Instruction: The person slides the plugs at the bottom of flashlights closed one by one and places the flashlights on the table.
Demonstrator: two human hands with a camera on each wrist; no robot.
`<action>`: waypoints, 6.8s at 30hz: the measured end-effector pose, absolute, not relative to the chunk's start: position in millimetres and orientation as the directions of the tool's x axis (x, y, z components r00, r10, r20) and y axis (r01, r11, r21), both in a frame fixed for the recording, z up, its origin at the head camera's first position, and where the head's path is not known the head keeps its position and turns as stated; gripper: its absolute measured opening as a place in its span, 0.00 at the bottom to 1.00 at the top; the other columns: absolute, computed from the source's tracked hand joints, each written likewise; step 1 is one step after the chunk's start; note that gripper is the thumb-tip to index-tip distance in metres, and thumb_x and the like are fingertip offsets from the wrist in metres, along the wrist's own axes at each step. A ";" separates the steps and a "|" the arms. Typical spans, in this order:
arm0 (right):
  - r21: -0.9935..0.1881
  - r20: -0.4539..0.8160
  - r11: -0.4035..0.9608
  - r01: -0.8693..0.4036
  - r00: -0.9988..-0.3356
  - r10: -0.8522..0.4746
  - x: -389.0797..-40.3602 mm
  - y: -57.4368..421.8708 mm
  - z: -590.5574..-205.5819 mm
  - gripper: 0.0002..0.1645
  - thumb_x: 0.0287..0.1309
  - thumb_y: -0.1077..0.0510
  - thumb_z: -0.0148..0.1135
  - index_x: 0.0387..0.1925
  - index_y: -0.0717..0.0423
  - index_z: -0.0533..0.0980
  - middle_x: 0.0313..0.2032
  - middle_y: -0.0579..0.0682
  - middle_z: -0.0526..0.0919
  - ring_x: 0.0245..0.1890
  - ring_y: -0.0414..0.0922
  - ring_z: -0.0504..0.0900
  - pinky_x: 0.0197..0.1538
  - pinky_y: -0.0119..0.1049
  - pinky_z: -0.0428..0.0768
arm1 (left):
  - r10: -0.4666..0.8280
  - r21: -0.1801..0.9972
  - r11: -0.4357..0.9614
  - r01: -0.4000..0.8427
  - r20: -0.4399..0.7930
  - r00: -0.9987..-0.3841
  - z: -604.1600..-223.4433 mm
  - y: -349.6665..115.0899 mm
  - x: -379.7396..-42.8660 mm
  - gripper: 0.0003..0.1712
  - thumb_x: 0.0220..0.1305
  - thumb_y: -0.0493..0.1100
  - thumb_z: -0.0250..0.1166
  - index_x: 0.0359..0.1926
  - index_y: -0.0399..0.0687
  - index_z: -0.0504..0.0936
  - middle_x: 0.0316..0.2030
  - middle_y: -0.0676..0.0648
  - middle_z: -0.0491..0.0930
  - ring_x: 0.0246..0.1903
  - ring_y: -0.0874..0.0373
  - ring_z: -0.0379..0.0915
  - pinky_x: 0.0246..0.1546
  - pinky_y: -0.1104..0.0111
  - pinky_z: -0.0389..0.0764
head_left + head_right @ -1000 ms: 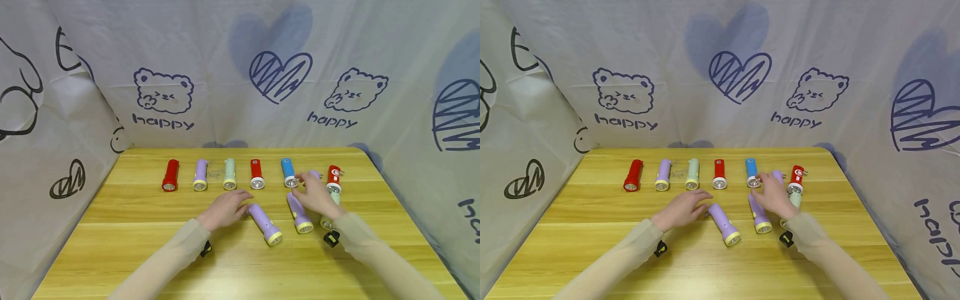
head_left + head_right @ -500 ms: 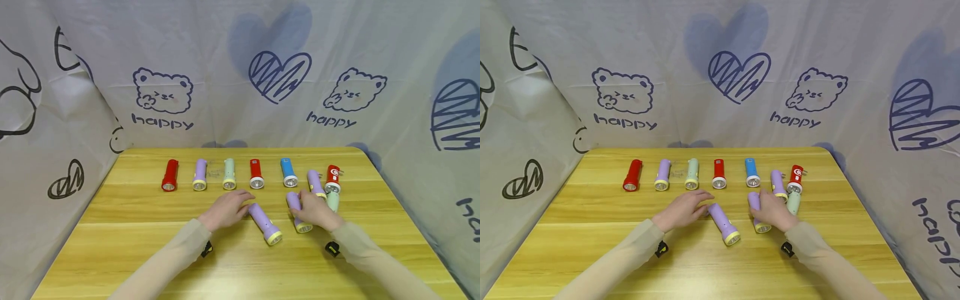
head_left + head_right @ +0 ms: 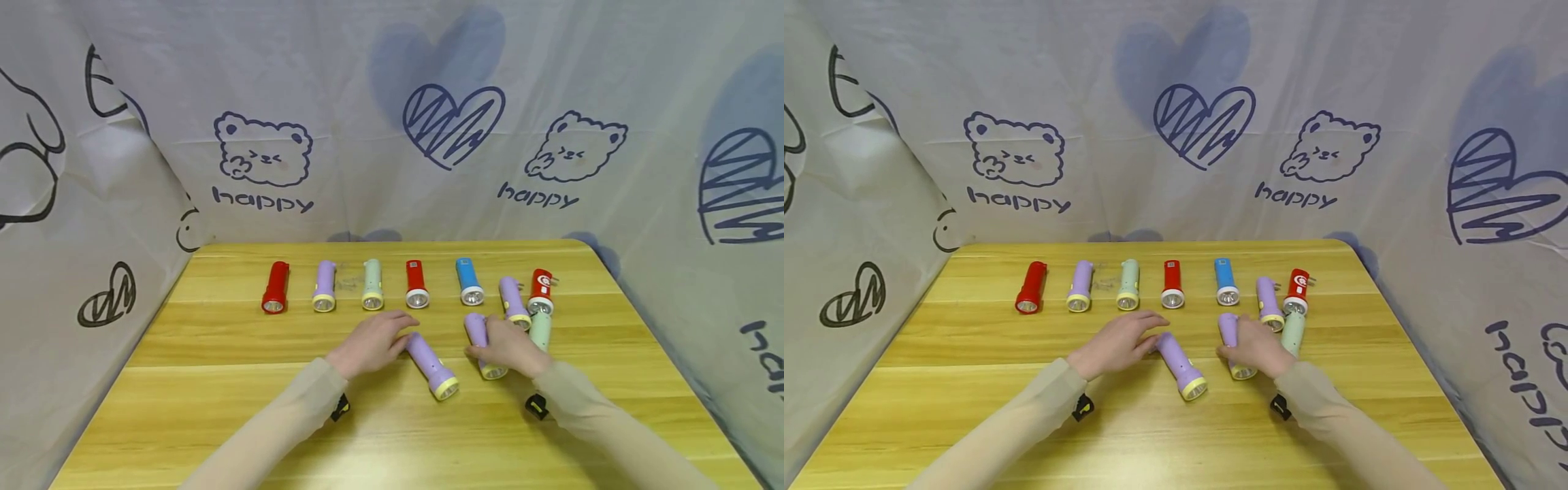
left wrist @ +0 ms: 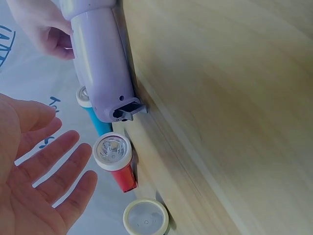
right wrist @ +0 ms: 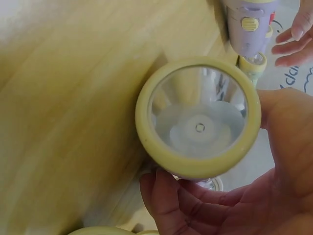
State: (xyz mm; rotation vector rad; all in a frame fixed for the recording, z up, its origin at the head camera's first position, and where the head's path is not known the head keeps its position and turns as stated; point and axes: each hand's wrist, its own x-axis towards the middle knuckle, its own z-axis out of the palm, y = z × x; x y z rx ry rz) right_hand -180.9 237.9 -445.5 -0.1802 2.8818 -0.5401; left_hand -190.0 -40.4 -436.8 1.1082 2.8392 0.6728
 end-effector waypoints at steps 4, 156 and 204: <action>-0.366 -0.191 0.927 -0.078 -0.969 -0.157 -181.0 236.6 -446.7 0.26 0.54 0.44 0.73 0.36 0.61 0.74 0.28 0.52 0.78 0.27 0.45 0.77 0.29 0.38 0.77 | 0.653 0.400 0.653 0.643 0.133 -0.746 -436.4 -39.6 -189.9 0.19 0.74 0.44 0.59 0.62 0.44 0.79 0.60 0.45 0.81 0.62 0.49 0.77 0.64 0.56 0.79; -0.547 0.473 0.574 -0.609 -0.791 -0.388 -175.2 189.7 -439.8 0.32 0.57 0.63 0.70 0.62 0.65 0.73 0.50 0.58 0.84 0.40 0.44 0.83 0.43 0.34 0.85 | 0.311 0.772 0.381 0.509 0.412 -0.857 -422.9 -24.6 -197.2 0.25 0.65 0.41 0.69 0.63 0.43 0.80 0.60 0.41 0.81 0.60 0.47 0.80 0.60 0.57 0.82; -0.624 0.443 0.507 -0.595 -0.804 -0.398 -175.0 181.5 -442.8 0.35 0.59 0.63 0.67 0.67 0.68 0.70 0.50 0.60 0.83 0.36 0.38 0.77 0.35 0.28 0.82 | 0.228 0.811 0.369 0.455 0.395 -0.890 -425.4 -21.8 -199.0 0.25 0.60 0.37 0.70 0.59 0.38 0.82 0.55 0.38 0.83 0.57 0.46 0.81 0.59 0.59 0.82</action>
